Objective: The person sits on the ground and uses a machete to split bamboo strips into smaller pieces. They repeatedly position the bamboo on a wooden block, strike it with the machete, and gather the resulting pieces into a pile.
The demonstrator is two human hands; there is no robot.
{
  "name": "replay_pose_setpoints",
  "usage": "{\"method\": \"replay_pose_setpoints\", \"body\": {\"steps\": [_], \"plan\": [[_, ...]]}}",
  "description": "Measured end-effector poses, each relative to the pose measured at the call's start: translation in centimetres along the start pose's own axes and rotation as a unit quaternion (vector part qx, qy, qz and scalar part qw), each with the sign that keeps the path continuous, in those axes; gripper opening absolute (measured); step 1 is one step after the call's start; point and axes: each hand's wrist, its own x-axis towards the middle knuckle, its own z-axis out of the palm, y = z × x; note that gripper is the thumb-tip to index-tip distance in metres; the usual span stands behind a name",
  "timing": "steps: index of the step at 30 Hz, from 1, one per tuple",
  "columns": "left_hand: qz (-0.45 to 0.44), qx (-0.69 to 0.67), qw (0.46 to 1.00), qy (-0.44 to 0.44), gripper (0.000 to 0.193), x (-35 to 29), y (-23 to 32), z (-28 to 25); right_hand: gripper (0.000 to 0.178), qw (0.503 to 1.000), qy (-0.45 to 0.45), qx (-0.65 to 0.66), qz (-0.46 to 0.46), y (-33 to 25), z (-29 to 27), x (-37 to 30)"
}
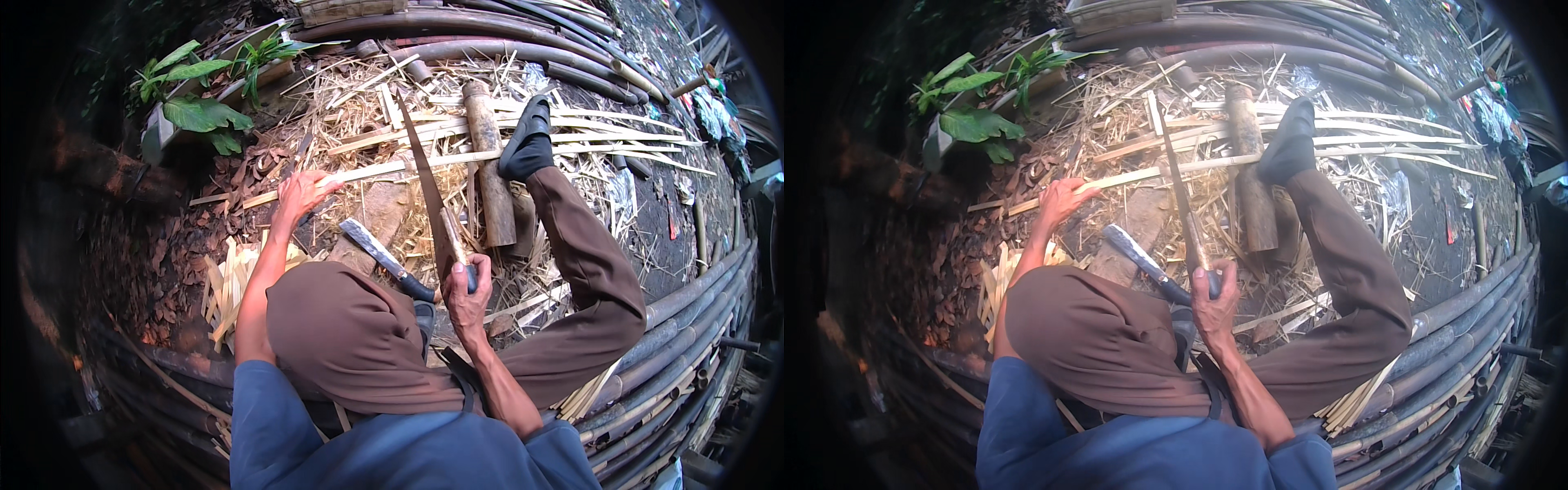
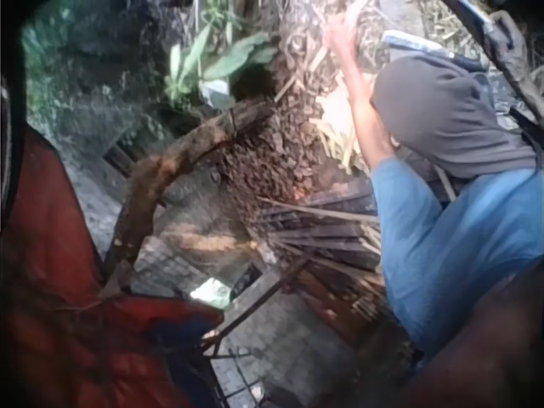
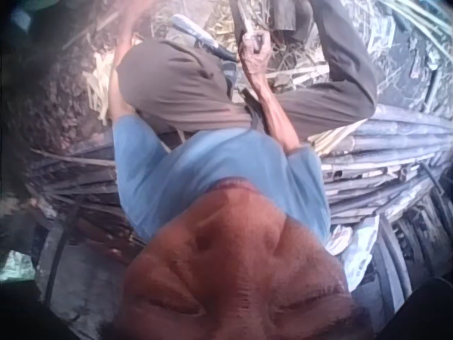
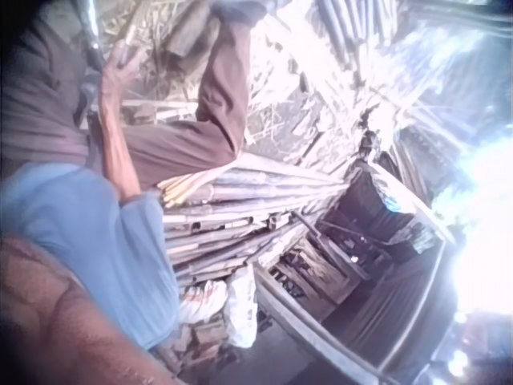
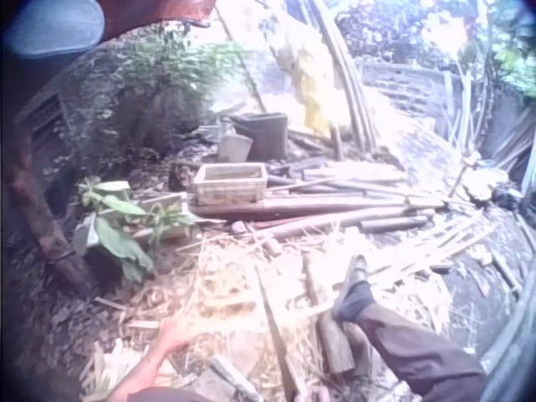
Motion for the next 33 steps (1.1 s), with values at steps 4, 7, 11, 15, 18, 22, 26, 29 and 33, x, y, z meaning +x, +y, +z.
{"method": "replay_pose_setpoints", "body": {"steps": [4,7,11,15,18,22,26,29,33], "plan": [[-0.009,0.002,1.000,-0.017,0.054,0.2,0.1,0.0,0.044,1.000,-0.013,-0.017,0.000,0.0,0.1,0.3],[-0.043,-0.004,0.998,-0.036,0.056,0.4,0.4,0.3,0.053,0.998,-0.045,-0.032,0.037,0.7,-0.1,0.2],[-0.067,-0.010,0.998,-0.015,0.061,0.4,0.5,0.3,0.052,0.999,-0.039,-0.005,0.035,0.7,0.3,0.3],[-0.080,-0.018,0.997,-0.010,0.062,0.4,0.5,0.6,0.052,0.998,-0.045,-0.003,0.032,1.1,0.3,0.1],[-0.086,-0.030,0.996,-0.021,0.063,0.6,1.5,0.3,0.048,0.998,-0.056,0.003,-0.026,2.2,0.4,0.3],[-0.097,0.009,0.995,-0.029,0.062,1.0,-0.3,0.8,0.055,0.998,-0.058,-0.009,0.022,0.8,0.1,-0.6],[-0.079,0.014,0.997,0.000,0.060,1.5,-0.8,1.7,0.056,0.998,-0.063,-0.026,-0.001,1.4,0.3,-0.8],[-0.068,0.039,0.997,0.014,0.062,1.8,-0.8,1.8,0.054,0.990,-0.099,-0.045,0.090,-0.4,1.4,3.0],[-0.104,0.007,0.994,-0.023,0.066,1.3,-0.1,1.4,0.054,0.995,-0.072,0.009,0.065,-0.1,0.3,0.2]]}}
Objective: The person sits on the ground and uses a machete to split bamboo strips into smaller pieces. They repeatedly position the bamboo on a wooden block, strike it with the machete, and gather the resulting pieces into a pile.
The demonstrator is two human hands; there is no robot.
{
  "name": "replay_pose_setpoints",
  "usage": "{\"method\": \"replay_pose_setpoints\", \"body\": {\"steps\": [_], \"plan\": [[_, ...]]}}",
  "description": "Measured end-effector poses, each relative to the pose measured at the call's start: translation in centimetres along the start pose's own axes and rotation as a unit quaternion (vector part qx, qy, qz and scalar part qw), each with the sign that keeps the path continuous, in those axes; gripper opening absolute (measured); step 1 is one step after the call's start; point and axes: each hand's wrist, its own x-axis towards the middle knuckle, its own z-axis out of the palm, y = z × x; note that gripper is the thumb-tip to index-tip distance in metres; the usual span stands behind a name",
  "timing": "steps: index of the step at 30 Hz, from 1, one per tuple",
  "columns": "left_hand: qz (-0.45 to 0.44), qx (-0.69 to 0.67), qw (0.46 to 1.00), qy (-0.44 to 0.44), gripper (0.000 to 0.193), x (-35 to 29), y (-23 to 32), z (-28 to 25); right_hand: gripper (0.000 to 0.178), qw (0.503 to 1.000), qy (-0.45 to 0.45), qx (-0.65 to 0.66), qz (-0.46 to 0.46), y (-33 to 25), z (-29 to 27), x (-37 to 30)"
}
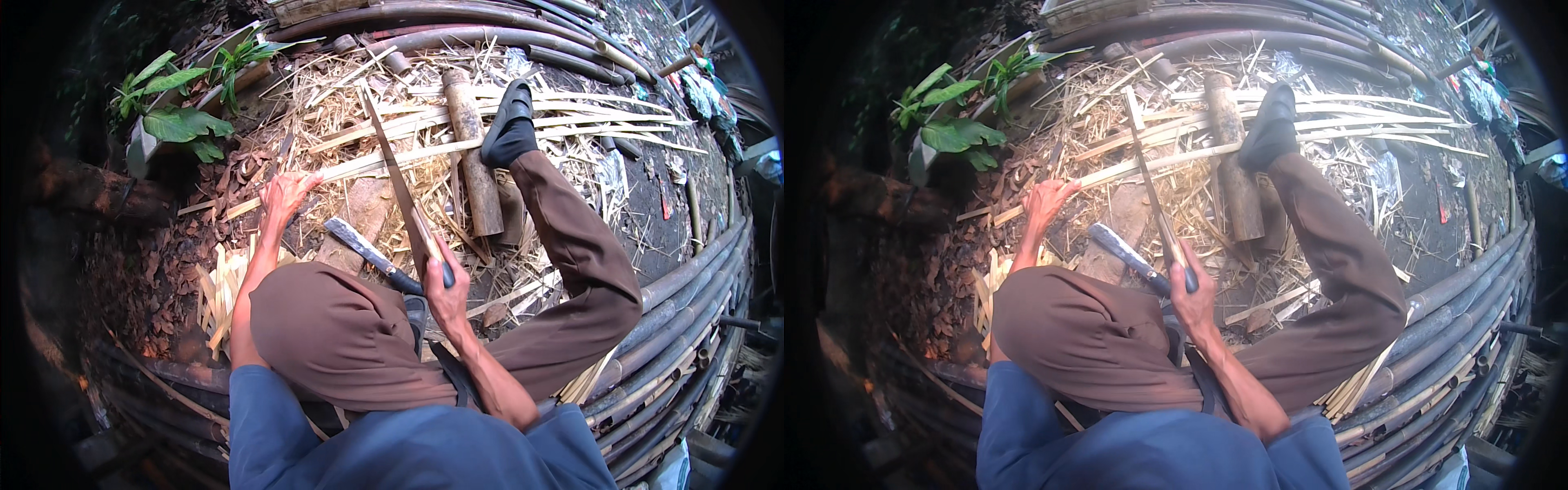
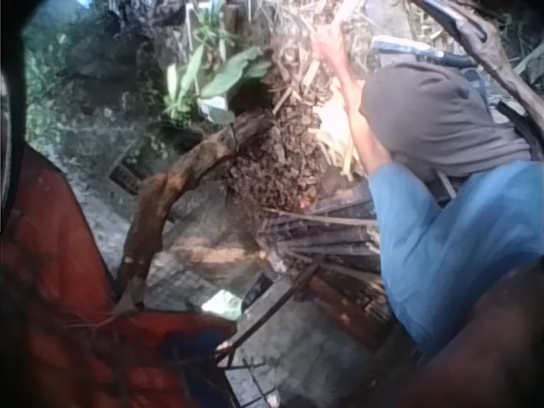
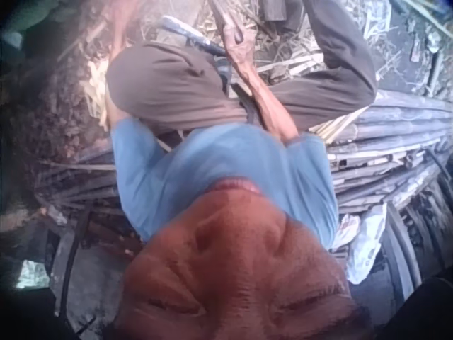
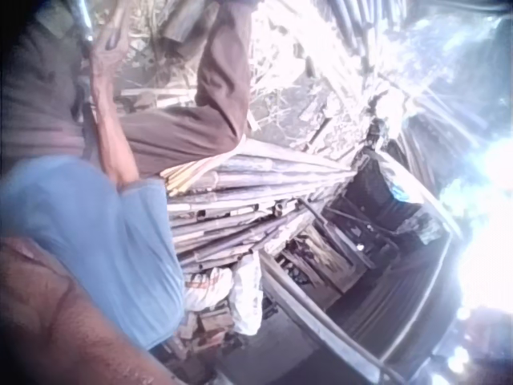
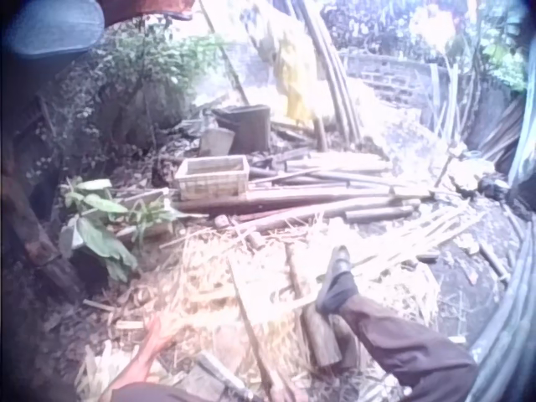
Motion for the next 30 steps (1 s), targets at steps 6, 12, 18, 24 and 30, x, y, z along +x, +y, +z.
{"method": "replay_pose_setpoints", "body": {"steps": [6,12,18,24,30], "plan": [[0.029,0.012,0.999,0.038,0.065,-0.1,-0.4,1.1,0.054,0.996,0.005,-0.080,-0.032,-1.3,1.8,2.7],[0.044,0.051,0.996,0.052,0.057,-0.6,-2.1,1.6,0.053,0.999,-0.020,0.016,-0.040,0.2,-0.7,-2.0],[0.086,0.019,0.996,0.022,0.056,-1.3,0.1,0.9,0.053,0.998,0.051,-0.024,-0.036,1.0,1.4,6.1],[0.297,0.069,0.916,0.260,0.028,-3.2,-1.5,1.4,0.051,0.997,0.034,0.067,-0.008,-3.1,-1.7,2.6],[0.323,0.117,0.939,0.027,0.029,-10.6,1.9,8.1,0.050,0.994,0.071,0.055,-0.069,-3.8,-4.1,0.4]]}}
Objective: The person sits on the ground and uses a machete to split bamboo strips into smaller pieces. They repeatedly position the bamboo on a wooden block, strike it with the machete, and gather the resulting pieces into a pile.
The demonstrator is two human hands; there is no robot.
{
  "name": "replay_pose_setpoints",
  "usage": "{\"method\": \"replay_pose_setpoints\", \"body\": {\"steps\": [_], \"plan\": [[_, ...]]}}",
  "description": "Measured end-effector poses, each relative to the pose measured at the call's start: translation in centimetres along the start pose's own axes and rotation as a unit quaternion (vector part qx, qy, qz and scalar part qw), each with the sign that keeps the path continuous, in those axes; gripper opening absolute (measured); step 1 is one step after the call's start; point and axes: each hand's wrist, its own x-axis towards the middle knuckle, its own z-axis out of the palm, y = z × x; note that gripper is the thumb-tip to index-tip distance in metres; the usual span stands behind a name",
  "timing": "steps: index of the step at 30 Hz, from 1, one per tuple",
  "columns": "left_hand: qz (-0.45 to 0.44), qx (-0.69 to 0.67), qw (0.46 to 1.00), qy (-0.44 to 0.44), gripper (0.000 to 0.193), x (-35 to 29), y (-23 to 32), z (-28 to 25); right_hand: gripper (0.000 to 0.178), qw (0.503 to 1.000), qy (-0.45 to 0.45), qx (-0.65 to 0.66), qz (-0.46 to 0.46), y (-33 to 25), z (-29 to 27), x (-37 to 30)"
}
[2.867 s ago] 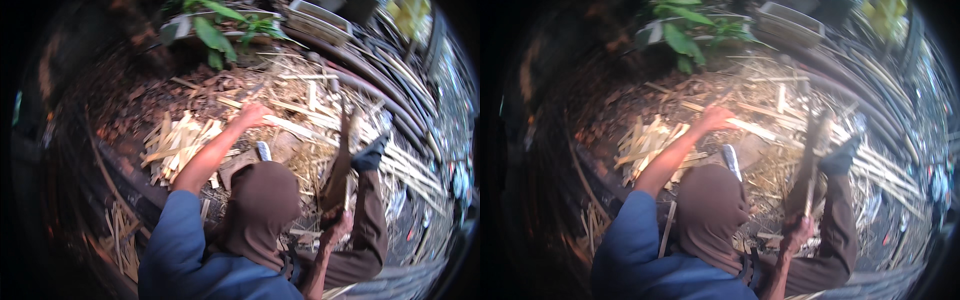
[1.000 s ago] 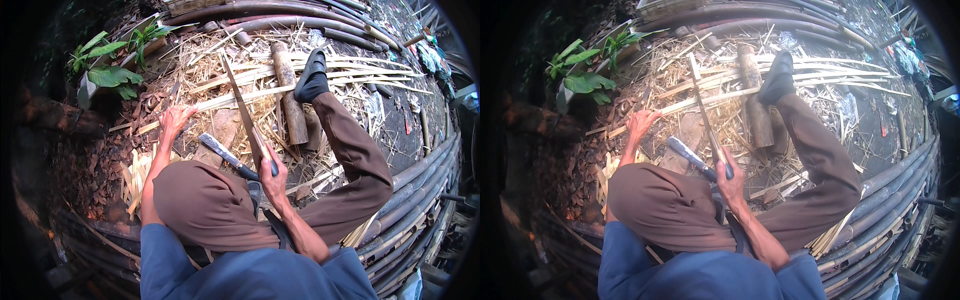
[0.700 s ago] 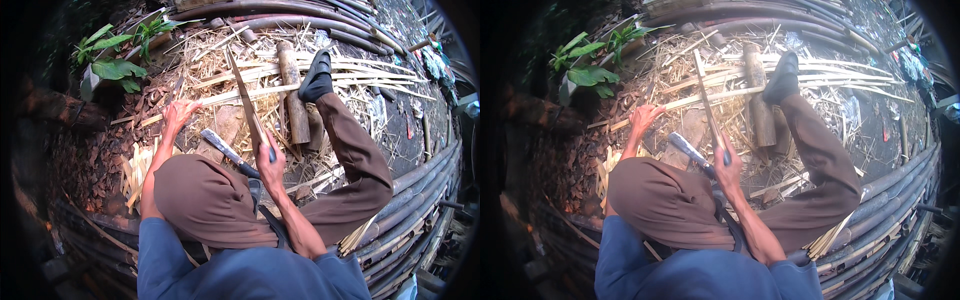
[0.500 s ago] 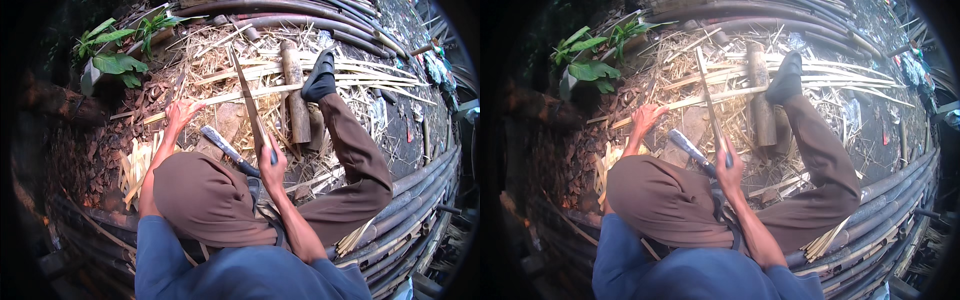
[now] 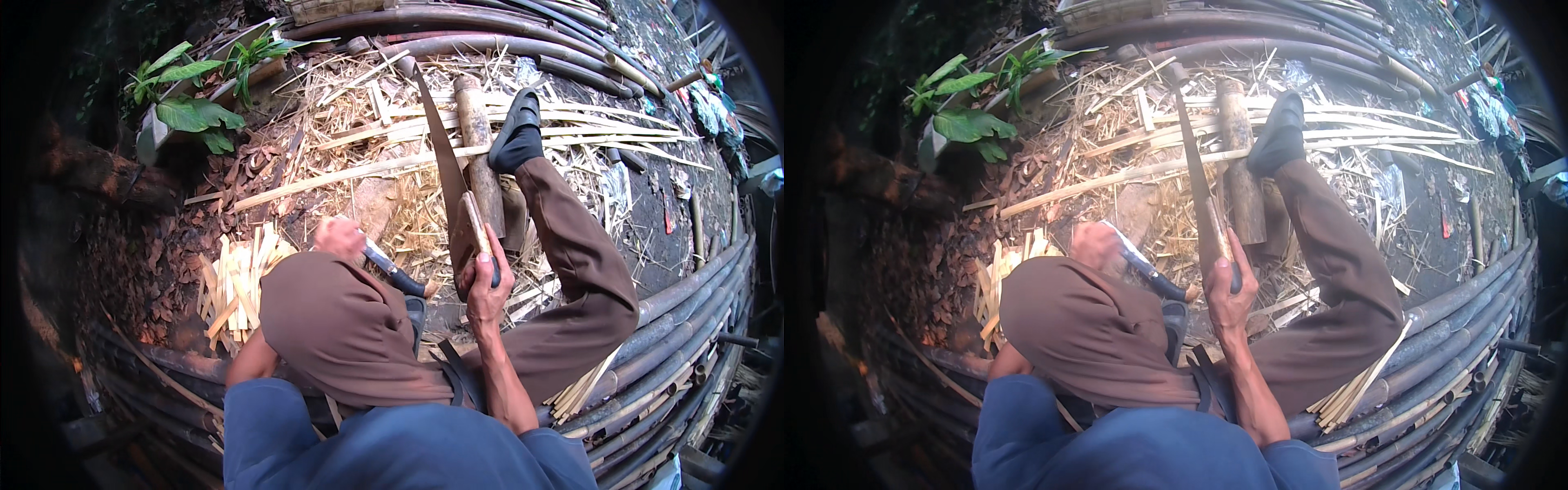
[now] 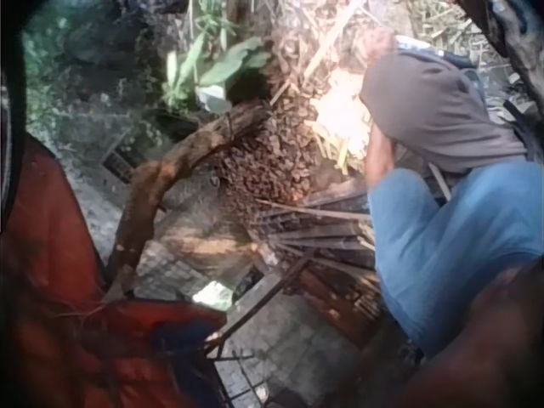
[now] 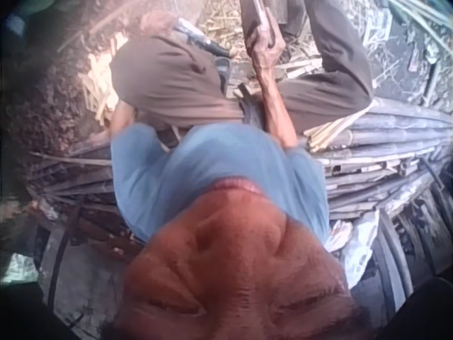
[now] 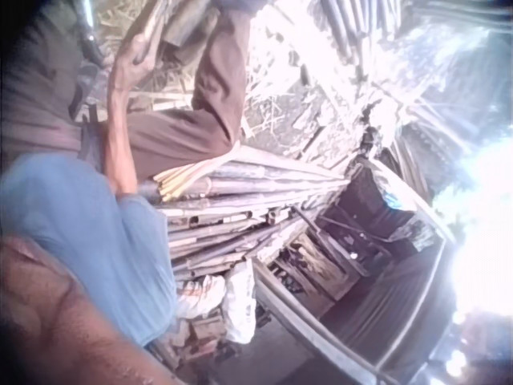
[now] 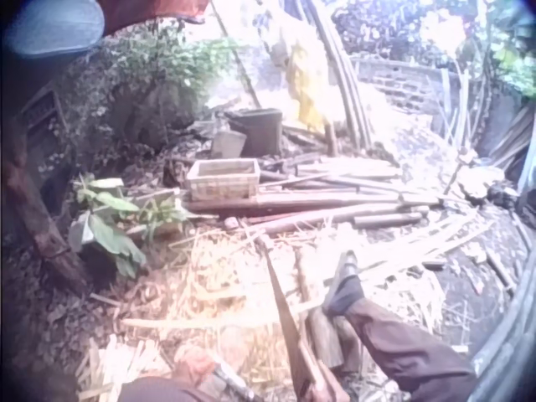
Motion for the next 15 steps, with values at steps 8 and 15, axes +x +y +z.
{"method": "replay_pose_setpoints", "body": {"steps": [8,15], "plan": [[-0.105,-0.047,0.962,0.246,0.030,12.1,0.2,0.4,0.052,0.998,-0.037,-0.001,0.057,1.1,2.0,-0.8],[-0.152,-0.205,0.966,-0.044,0.049,16.1,-2.8,-1.0,0.051,0.994,-0.045,-0.092,0.042,4.4,3.5,-0.2]]}}
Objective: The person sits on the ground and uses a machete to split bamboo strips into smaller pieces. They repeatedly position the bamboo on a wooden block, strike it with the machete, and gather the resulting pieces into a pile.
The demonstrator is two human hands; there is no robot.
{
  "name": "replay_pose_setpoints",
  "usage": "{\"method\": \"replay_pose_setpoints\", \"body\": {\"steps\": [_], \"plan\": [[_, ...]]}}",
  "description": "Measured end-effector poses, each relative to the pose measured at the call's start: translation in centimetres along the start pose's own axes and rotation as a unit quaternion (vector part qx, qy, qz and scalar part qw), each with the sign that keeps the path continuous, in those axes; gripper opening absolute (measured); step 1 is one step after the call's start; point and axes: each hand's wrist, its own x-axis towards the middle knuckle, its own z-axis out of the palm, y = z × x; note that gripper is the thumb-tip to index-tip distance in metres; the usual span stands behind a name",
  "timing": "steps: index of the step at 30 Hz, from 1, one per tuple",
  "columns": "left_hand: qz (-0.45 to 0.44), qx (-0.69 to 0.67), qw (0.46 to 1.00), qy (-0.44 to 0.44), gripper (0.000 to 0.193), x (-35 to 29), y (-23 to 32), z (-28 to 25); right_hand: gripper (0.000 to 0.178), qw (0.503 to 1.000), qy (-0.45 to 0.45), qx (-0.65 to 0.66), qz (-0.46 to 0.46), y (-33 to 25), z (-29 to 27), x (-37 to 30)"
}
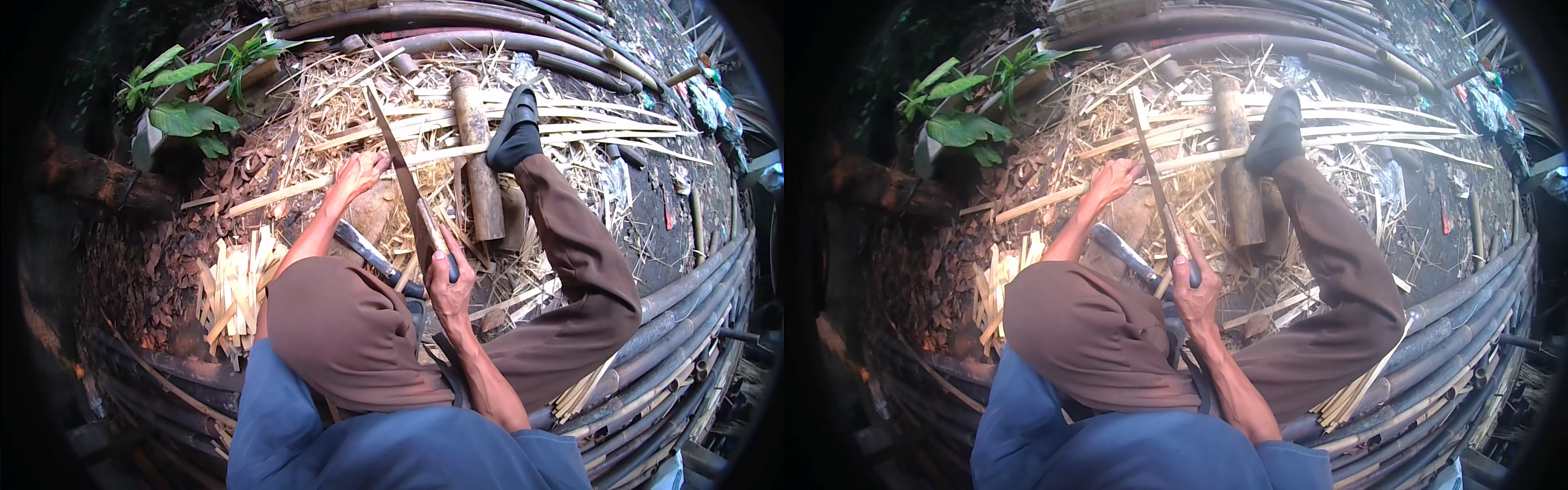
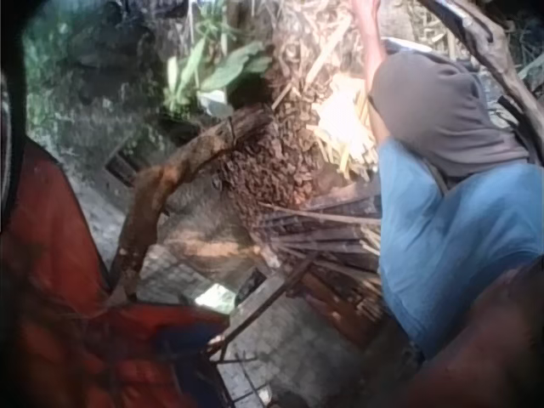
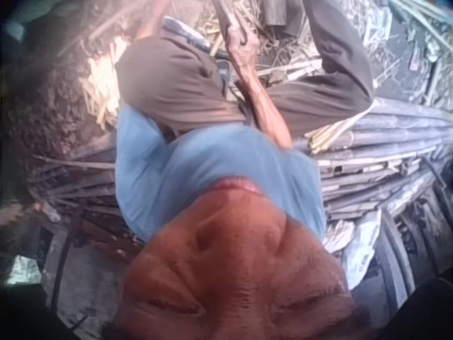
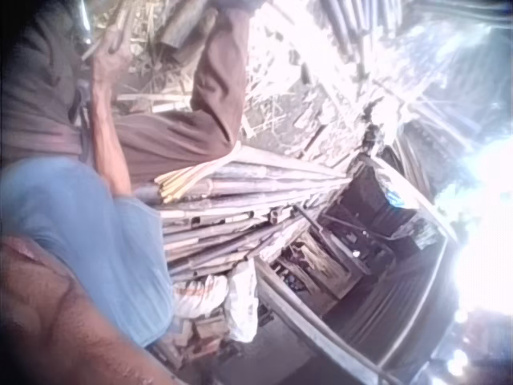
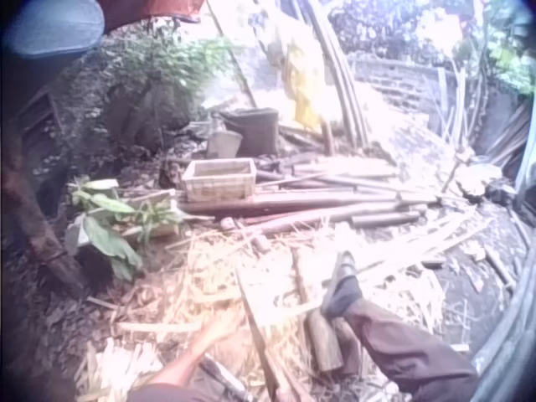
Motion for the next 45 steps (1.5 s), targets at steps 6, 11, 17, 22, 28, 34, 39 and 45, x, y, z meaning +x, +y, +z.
{"method": "replay_pose_setpoints", "body": {"steps": [6,11,17,22,28,34,39,45], "plan": [[-0.006,0.006,0.999,0.042,0.047,-0.1,0.7,1.1,0.050,0.998,-0.035,0.002,0.055,-0.8,-0.6,0.2],[-0.031,0.005,0.999,0.031,0.047,-0.4,0.3,0.7,0.050,0.995,-0.013,-0.037,-0.093,-1.2,-3.0,-6.0],[0.020,0.026,0.996,0.083,0.041,-0.4,0.8,1.5,0.049,0.999,-0.020,-0.034,-0.016,-4.0,2.3,5.3],[-0.006,0.046,0.998,0.043,0.040,-0.3,-1.4,2.5,0.048,0.997,-0.040,-0.036,-0.048,-2.6,-3.1,-5.2],[0.018,0.001,0.994,0.107,0.042,-0.4,0.3,3.6,0.046,0.999,-0.020,-0.038,-0.016,-2.6,1.3,4.3],[-0.059,0.038,0.997,0.029,0.047,0.4,-2.2,3.7,0.047,0.996,-0.034,-0.037,-0.067,-1.3,-4.1,-5.9],[-0.032,0.049,0.994,0.093,0.056,0.1,-1.8,4.7,0.047,0.997,-0.007,-0.064,-0.045,-0.7,-0.7,-0.6],[0.001,-0.071,0.992,0.104,0.063,-0.2,-1.8,4.6,0.047,1.000,-0.021,-0.019,0.008,-1.9,-1.5,-2.3]]}}
